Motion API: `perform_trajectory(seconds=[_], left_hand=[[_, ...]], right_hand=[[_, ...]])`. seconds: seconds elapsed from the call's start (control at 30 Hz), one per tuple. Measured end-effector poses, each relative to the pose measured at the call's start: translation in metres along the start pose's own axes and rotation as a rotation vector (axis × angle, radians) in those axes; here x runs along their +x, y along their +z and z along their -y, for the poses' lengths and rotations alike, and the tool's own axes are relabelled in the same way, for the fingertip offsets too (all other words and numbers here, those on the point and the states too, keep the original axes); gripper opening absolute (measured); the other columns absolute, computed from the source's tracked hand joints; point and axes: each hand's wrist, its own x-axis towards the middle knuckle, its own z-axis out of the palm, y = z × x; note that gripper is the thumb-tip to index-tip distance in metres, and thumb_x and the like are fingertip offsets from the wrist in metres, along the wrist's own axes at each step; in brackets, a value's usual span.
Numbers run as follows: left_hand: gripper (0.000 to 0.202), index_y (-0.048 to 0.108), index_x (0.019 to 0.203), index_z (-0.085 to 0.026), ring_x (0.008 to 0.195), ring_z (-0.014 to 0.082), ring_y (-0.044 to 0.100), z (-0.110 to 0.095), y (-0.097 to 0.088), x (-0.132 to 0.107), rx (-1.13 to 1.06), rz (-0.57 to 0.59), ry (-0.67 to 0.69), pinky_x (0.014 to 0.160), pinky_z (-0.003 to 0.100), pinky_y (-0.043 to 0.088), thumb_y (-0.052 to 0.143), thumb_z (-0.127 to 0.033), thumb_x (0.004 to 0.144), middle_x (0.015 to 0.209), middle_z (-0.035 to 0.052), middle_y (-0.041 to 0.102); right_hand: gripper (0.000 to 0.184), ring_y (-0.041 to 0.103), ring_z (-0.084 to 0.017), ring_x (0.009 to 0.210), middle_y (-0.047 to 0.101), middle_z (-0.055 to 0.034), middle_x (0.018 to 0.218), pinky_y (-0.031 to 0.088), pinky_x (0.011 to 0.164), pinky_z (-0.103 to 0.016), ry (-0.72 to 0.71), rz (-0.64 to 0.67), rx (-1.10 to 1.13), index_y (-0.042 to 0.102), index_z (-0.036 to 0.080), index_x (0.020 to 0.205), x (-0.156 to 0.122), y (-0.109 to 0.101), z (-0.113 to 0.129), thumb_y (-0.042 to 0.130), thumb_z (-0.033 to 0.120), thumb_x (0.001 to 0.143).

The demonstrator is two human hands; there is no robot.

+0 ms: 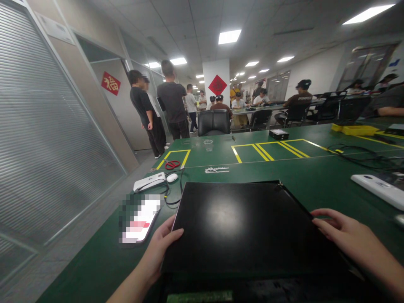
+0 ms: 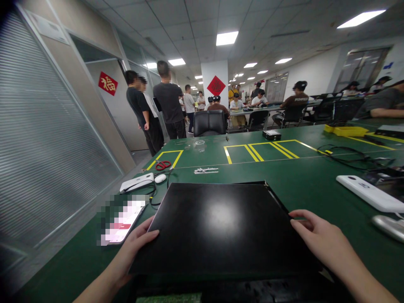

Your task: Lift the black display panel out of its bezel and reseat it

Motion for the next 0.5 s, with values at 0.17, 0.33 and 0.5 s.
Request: perform_trajectory(seconds=[0.17, 0.33, 0.5], left_hand=[[0.066, 0.079, 0.128, -0.018, 0.102, 0.0398, 0.082, 0.001, -0.002, 0.001, -0.004, 0.000, -0.007, 0.089, 0.045, 0.064, 0.096, -0.025, 0.065, 0.114, 0.0159, 0.086], [0.065, 0.079, 0.126, -0.017, 0.101, 0.0395, 0.082, 0.002, -0.003, 0.004, 0.014, 0.012, -0.012, 0.090, 0.046, 0.063, 0.097, -0.025, 0.064, 0.111, 0.0156, 0.086], [0.079, 0.070, 0.143, -0.021, 0.114, 0.0402, 0.078, 0.001, -0.001, 0.003, -0.018, 0.028, 0.036, 0.097, 0.046, 0.060, 0.094, -0.022, 0.067, 0.130, 0.0154, 0.081]], right_hand=[[0.045, 0.076, -0.036, 0.081, 0.084, -0.0055, 0.086, 0.056, 0.074, -0.047, 0.057, 0.046, -0.054, 0.078, 0.032, 0.093, -0.003, -0.001, 0.010, 0.061, 0.065, 0.068], [0.048, 0.076, -0.038, 0.085, 0.084, -0.0054, 0.089, 0.055, 0.080, -0.050, 0.066, 0.065, -0.066, 0.077, 0.032, 0.095, -0.005, -0.001, 0.014, 0.059, 0.067, 0.068], [0.044, 0.076, -0.036, 0.081, 0.084, -0.0048, 0.086, 0.055, 0.075, -0.048, 0.038, 0.054, -0.043, 0.078, 0.033, 0.093, -0.004, -0.001, 0.010, 0.063, 0.067, 0.069]])
